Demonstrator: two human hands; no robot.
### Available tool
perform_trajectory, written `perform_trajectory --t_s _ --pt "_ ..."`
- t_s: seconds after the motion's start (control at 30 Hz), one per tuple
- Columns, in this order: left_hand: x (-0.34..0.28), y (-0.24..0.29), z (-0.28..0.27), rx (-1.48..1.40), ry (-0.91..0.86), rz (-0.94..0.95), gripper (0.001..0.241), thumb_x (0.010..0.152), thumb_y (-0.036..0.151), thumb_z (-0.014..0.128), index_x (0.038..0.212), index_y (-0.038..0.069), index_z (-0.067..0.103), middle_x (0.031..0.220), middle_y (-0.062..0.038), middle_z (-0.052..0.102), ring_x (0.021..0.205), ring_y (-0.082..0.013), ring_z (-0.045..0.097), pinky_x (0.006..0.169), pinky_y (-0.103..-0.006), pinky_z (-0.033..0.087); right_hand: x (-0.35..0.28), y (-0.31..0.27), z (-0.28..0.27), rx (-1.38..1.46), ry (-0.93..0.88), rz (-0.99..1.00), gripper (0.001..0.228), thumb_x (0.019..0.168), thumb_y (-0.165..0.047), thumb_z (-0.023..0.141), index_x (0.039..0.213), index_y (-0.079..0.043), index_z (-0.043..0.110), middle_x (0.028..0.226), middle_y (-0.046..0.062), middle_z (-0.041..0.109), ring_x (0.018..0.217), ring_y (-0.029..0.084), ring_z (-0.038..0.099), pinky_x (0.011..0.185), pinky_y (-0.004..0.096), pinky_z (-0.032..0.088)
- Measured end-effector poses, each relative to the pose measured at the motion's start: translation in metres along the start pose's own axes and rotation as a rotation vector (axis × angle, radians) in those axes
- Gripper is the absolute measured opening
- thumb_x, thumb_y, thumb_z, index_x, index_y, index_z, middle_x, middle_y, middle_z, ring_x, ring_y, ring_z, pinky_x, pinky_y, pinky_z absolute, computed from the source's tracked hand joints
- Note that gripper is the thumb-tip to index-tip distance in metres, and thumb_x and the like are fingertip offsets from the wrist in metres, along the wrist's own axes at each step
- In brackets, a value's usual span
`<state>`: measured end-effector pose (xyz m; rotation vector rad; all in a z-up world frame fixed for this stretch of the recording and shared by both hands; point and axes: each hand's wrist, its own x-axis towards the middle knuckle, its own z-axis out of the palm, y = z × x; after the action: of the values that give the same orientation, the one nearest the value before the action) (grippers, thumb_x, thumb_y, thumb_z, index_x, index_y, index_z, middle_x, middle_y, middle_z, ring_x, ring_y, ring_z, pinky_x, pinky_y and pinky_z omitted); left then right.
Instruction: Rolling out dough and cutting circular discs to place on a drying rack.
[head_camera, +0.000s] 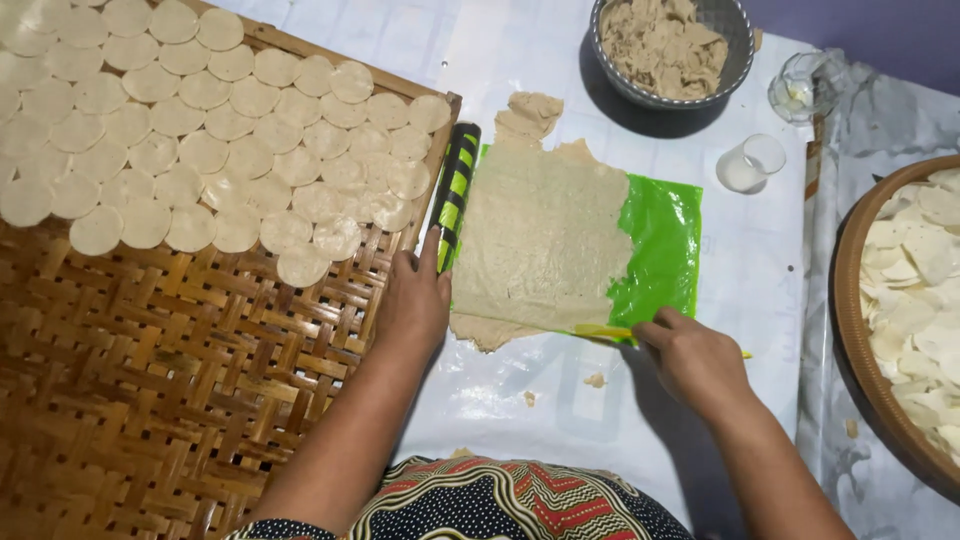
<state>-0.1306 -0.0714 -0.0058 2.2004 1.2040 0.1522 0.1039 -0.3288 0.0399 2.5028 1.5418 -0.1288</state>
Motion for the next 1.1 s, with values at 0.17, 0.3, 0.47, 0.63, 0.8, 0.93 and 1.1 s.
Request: perform_trajectory --t_s 0.17,0.3,0.47,0.63,0.8,0.93,1.1 --pt "0.005 -0.006 0.008 0.152 0.085 0.094 0.057 0.101 0.029 0.053 0.156 0.03 0.041 0.119 -0.022 0.051 0.11 -0.0485 0.061 0.08 -0.0543 0.059 0.08 0.005 -0.024 0.057 0.14 0.069 0.014 0.101 -0.03 0.058 0.106 -0.037 0.07 0.099 -0.005 0.063 0.087 0.023 0.073 0.075 0.039 0.061" --pt "0.006 -0.009 0.015 0.238 0.151 0.139 0.056 0.1 0.029 0.052 0.155 0.033 0.044 0.116 -0.021 0.053 0.107 -0.0458 0.063 0.077 -0.0512 0.06 0.174 -0.016 -0.014 0.108 0.236 0.021 0.01 0.102 -0.033 0.057 0.101 -0.035 0.066 0.1 -0.005 0.06 0.091 0.027 0.072 0.079 0.043 0.061" --pt "0.005 -0.008 0.011 0.154 0.139 0.139 0.055 0.099 0.031 0.05 0.153 0.037 0.045 0.117 -0.022 0.056 0.107 -0.0491 0.063 0.079 -0.0537 0.058 0.253 -0.047 -0.009 0.124 0.358 -0.048 0.015 0.101 -0.028 0.055 0.096 -0.032 0.068 0.094 -0.004 0.059 0.082 0.022 0.071 0.073 0.038 0.059" --pt "0.005 -0.008 0.012 0.158 0.139 0.12 0.055 0.1 0.032 0.048 0.154 0.038 0.044 0.117 -0.021 0.057 0.106 -0.0468 0.063 0.08 -0.0517 0.058 0.276 -0.061 -0.014 0.089 0.4 -0.104 0.019 0.102 -0.025 0.054 0.091 -0.031 0.069 0.092 -0.004 0.061 0.077 0.021 0.071 0.069 0.037 0.058" --pt "0.002 -0.006 0.011 0.159 0.135 0.131 0.056 0.1 0.033 0.048 0.156 0.037 0.042 0.117 -0.021 0.057 0.107 -0.0471 0.063 0.08 -0.0519 0.058 0.261 -0.017 -0.004 0.072 0.312 -0.089 0.02 0.103 -0.026 0.052 0.096 -0.032 0.069 0.096 -0.002 0.062 0.081 0.024 0.073 0.073 0.039 0.058" --pt "0.002 -0.006 0.01 0.155 0.14 0.108 0.057 0.099 0.034 0.047 0.156 0.039 0.041 0.117 -0.021 0.056 0.108 -0.047 0.063 0.081 -0.0526 0.058 0.229 0.055 0.011 0.0 0.246 0.004 0.018 0.105 -0.028 0.054 0.101 -0.033 0.071 0.1 -0.001 0.064 0.085 0.026 0.074 0.075 0.041 0.059" --pt "0.003 -0.008 0.014 0.155 0.141 0.11 0.058 0.099 0.034 0.047 0.156 0.039 0.041 0.118 -0.02 0.057 0.108 -0.0471 0.063 0.082 -0.0533 0.058 0.207 0.101 0.016 -0.045 0.146 0.104 0.017 0.104 -0.027 0.055 0.104 -0.034 0.071 0.102 -0.002 0.066 0.087 0.025 0.076 0.079 0.041 0.06"
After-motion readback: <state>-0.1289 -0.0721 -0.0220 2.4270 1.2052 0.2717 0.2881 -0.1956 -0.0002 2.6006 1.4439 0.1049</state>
